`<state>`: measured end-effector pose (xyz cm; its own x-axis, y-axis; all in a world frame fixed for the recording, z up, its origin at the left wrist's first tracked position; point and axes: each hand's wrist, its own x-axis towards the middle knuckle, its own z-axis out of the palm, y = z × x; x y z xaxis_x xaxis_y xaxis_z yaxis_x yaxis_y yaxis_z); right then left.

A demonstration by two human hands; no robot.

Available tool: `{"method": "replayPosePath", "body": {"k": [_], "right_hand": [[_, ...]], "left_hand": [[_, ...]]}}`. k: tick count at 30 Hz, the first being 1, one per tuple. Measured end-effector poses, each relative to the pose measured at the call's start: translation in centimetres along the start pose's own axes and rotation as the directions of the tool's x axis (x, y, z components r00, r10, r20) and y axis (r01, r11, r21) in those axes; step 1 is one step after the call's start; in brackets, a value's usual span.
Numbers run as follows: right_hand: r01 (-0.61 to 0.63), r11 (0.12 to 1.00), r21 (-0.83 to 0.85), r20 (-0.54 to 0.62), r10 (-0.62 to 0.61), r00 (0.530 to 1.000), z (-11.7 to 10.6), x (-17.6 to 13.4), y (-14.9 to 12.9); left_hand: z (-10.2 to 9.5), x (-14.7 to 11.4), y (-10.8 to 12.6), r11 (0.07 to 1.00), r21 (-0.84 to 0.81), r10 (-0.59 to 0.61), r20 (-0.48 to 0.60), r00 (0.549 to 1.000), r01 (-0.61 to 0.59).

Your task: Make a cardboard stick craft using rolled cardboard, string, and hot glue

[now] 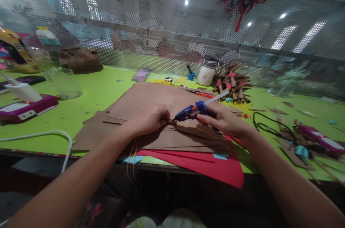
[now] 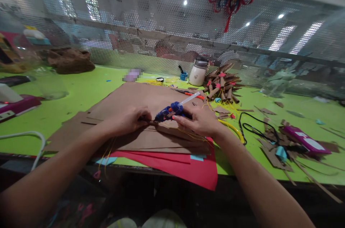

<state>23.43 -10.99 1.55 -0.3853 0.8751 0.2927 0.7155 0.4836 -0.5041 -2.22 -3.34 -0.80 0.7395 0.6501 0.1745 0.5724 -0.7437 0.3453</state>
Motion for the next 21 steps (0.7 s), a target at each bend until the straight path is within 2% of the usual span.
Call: {"method": "replayPosePath", "body": {"k": [5,8,11,13,16,19,21], "right_hand": [[-0.019,0.999,0.046,0.094,0.015,0.995,-0.6,-0.2,0.2],[-0.008,0.996,0.087,0.072,0.002,0.997,-0.7,-0.2,0.2],[-0.003,0.999,0.034,0.046,0.001,0.999,-0.5,-0.1,0.2],[0.001,1.000,0.022,0.068,-0.002,0.998,-0.6,-0.1,0.2],[-0.002,0.993,0.117,0.110,-0.010,0.994,-1.2,-0.4,0.3],[-0.027,0.969,0.244,0.053,0.015,0.998,-2.0,-0.6,0.5],[-0.042,0.972,0.229,0.001,0.043,0.999,-2.3,-0.6,0.8]], "left_hand": [[-0.1,-0.1,0.1,1.000,-0.002,0.008,0.001,1.000,-0.008],[0.1,-0.1,0.1,1.000,0.001,0.007,-0.009,1.000,-0.007],[0.2,0.0,-0.1,1.000,-0.003,-0.010,-0.010,1.000,0.010],[0.3,0.0,-0.1,1.000,-0.013,-0.012,-0.013,1.000,0.012],[0.1,0.0,0.0,1.000,-0.019,-0.011,-0.009,1.000,0.011],[-0.1,-0.1,0.2,1.000,-0.004,-0.025,-0.006,1.000,0.025],[-0.2,-0.1,0.3,1.000,0.005,-0.026,0.001,1.000,0.026]]}}
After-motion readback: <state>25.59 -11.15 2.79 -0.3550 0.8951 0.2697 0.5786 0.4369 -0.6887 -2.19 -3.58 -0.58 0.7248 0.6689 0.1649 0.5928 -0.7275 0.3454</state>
